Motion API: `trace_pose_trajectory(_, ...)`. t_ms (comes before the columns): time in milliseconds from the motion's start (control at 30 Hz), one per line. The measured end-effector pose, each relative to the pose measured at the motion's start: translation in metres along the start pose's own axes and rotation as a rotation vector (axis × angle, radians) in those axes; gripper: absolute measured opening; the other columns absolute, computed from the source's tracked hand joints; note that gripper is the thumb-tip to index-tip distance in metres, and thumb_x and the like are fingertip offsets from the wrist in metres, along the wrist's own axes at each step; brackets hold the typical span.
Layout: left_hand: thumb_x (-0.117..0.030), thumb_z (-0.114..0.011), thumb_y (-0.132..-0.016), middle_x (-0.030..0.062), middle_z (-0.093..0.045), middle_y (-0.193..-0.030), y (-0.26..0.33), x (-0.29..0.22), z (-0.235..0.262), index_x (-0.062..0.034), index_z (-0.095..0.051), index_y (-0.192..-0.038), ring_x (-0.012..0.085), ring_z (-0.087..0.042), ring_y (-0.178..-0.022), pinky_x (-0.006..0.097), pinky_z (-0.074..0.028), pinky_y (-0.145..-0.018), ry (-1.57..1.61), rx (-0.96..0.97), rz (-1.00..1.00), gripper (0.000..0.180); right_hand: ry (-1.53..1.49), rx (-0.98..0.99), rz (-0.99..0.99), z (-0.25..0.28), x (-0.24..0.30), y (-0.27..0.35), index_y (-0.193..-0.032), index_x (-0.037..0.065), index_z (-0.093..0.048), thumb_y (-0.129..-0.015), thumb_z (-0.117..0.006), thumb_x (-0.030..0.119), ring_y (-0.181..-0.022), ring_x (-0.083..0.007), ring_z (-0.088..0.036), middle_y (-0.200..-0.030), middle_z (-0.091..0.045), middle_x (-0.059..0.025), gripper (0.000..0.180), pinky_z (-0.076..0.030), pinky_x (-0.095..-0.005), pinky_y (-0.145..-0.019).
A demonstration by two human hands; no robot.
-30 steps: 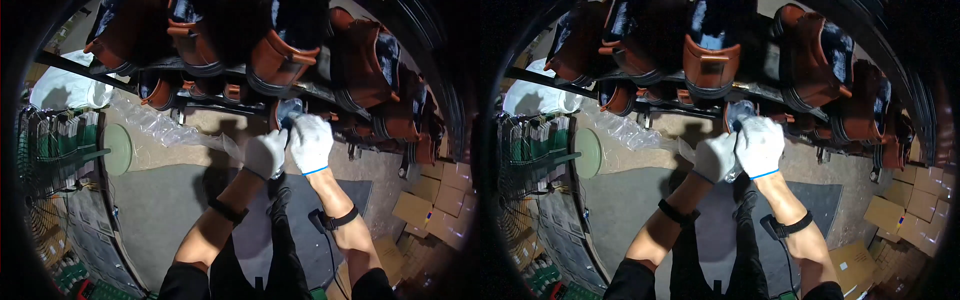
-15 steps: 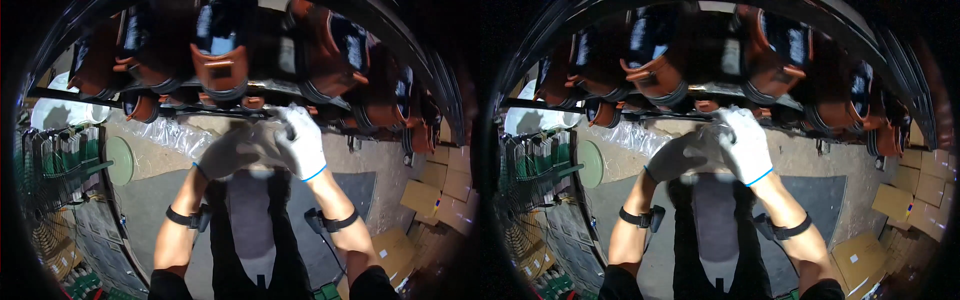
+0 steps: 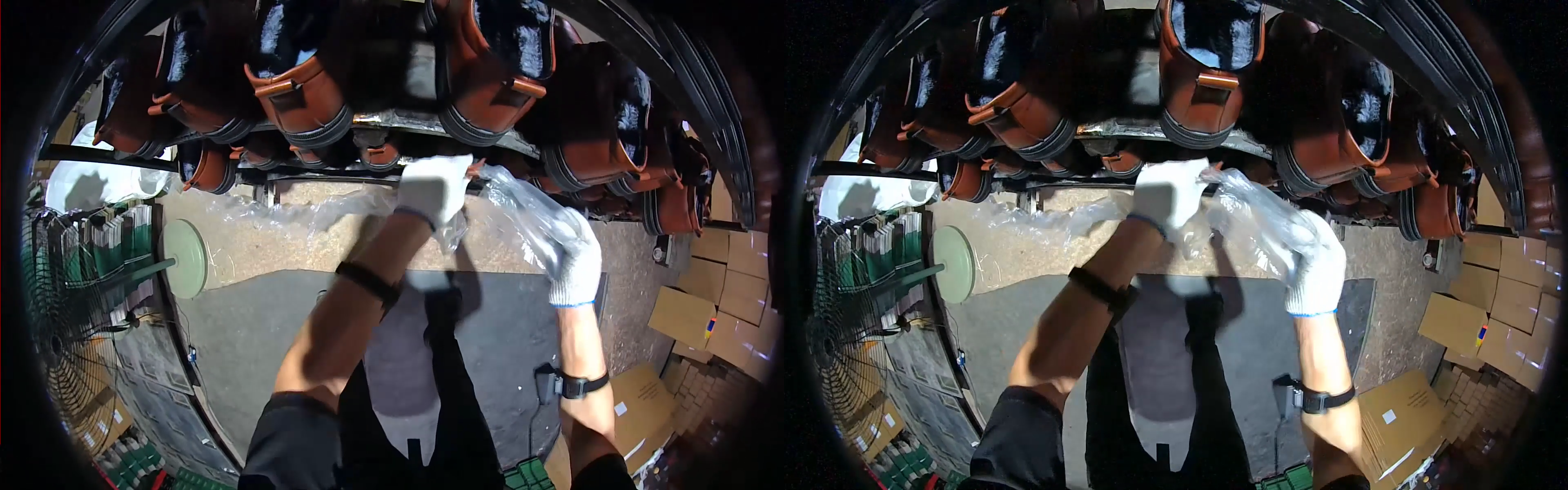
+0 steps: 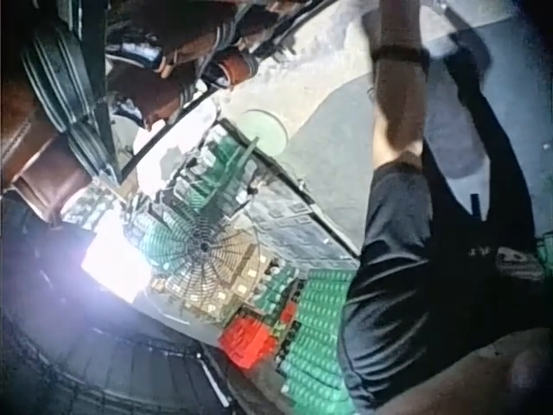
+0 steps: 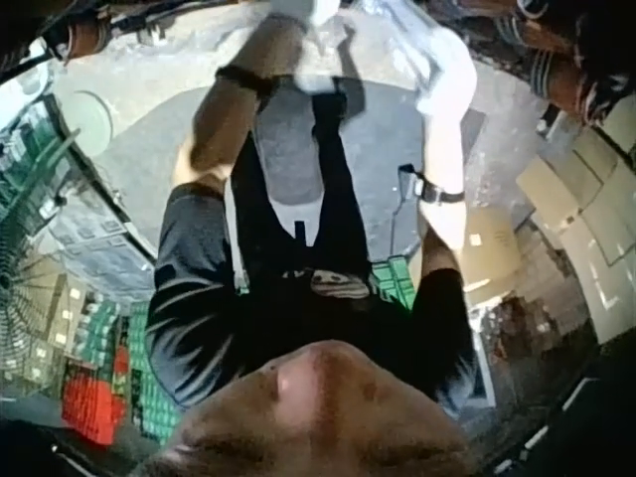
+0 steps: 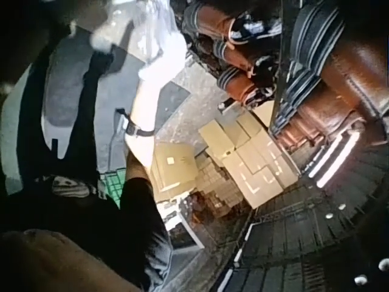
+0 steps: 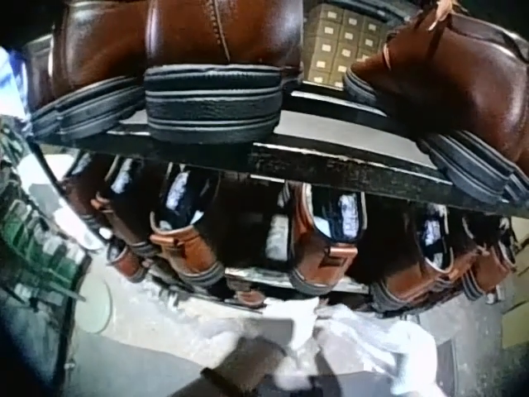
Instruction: The worker is individually wrapping shoes in protective bags and then placing the shoes into branded boxes.
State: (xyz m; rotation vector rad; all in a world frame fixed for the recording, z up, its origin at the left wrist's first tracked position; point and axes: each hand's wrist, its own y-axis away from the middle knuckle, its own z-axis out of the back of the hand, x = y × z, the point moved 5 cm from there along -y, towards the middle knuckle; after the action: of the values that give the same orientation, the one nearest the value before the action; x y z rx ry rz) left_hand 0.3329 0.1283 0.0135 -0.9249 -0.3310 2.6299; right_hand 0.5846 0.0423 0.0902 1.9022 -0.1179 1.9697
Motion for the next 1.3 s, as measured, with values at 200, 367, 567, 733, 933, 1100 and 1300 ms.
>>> trace_pose_trajectory(200, -0.013, -0.065, -0.092, 0.0143, -0.075, -0.085, 0.060, -0.051, -0.009, -0.0112, -0.073, -0.101, 0.0367, -0.077, -0.077, 0.050, -0.060, -0.067, 0.025, 0.203, 0.105, 0.013, 1.183, 0.141, 0.928, -0.131, -0.020, -0.064, -0.086, -0.002, -0.074, -0.087, -0.073, 0.018, -0.087, -0.0374, -0.071, -0.086, -0.072, -0.0179, 0.020, -0.057, -0.0469, -0.083)
trace_pose_trajectory(367, -0.011, -0.067, -0.089, 0.0140, -0.071, -0.078, 0.081, -0.015, 0.017, -0.0116, -0.072, -0.096, 0.0373, -0.074, -0.070, 0.050, -0.058, -0.062, 0.082, -0.058, 0.116, 0.009, 1.021, 0.082, 0.979, -0.167, 0.010, 0.001, -0.090, 0.007, -0.074, -0.083, -0.072, 0.010, -0.091, -0.0401, -0.071, -0.089, -0.073, -0.0151, 0.008, -0.055, -0.0502, -0.083)
trace_pose_trajectory(567, -0.018, -0.068, -0.092, 0.0140, -0.072, -0.078, 0.051, -0.024, -0.007, -0.0091, -0.072, -0.101, 0.0365, -0.076, -0.074, 0.050, -0.059, -0.067, 0.067, 0.005, 0.205, 0.013, 1.571, 0.649, 0.402, -0.173, -0.016, -0.075, -0.097, 0.008, -0.076, -0.095, -0.063, 0.024, -0.090, -0.0444, -0.074, -0.097, -0.077, -0.0216, 0.021, -0.058, -0.0549, -0.080)
trace_pose_trajectory(733, -0.019, -0.064, -0.098, 0.0183, -0.073, -0.089, -0.001, -0.018, 0.029, -0.0051, -0.072, -0.106, 0.0407, -0.076, -0.085, 0.052, -0.059, -0.068, -0.206, 0.006, -0.081, 0.018, 0.722, 0.297, 0.598, -0.116, 0.022, 0.016, -0.160, 0.006, -0.049, -0.087, -0.079, 0.010, -0.141, -0.0454, -0.054, -0.151, -0.056, -0.0246, 0.078, -0.049, -0.0508, -0.115)
trace_pose_trajectory(933, -0.021, -0.081, -0.090, 0.0211, -0.077, -0.102, 0.065, -0.040, 0.029, -0.0038, -0.075, -0.118, 0.0353, -0.077, -0.098, 0.048, -0.060, -0.086, 0.623, 0.389, 0.161, 0.033, 0.866, 0.534, 0.778, -0.056, 0.027, -0.016, -0.111, 0.002, -0.072, -0.086, -0.069, 0.006, -0.091, -0.0450, -0.066, -0.097, -0.067, -0.0225, 0.026, -0.056, -0.0488, -0.080)
trace_pose_trajectory(1100, -0.016, -0.073, -0.098, 0.0189, -0.071, -0.088, 0.047, -0.053, 0.003, -0.0009, -0.068, -0.093, 0.0359, -0.072, -0.083, 0.047, -0.056, -0.075, 0.322, 0.064, 0.303, 0.017, 0.837, 0.446, 0.374, 0.094, 0.006, -0.030, -0.113, -0.001, -0.076, -0.093, -0.071, 0.007, -0.087, -0.0330, -0.075, -0.099, -0.077, -0.0173, 0.022, -0.062, -0.0434, -0.080)
trace_pose_trajectory(1300, -0.035, -0.068, -0.099, 0.0183, -0.076, -0.086, -0.040, -0.092, -0.066, -0.0078, -0.074, -0.100, 0.0413, -0.075, -0.082, 0.052, -0.059, -0.074, -0.045, -0.001, 0.033, 0.028, 0.058, -0.044, -0.059, 0.171, -0.023, -0.055, -0.132, -0.006, -0.071, -0.096, -0.072, 0.004, -0.112, -0.0185, -0.069, -0.123, -0.076, -0.0117, 0.037, -0.055, -0.0340, -0.102)
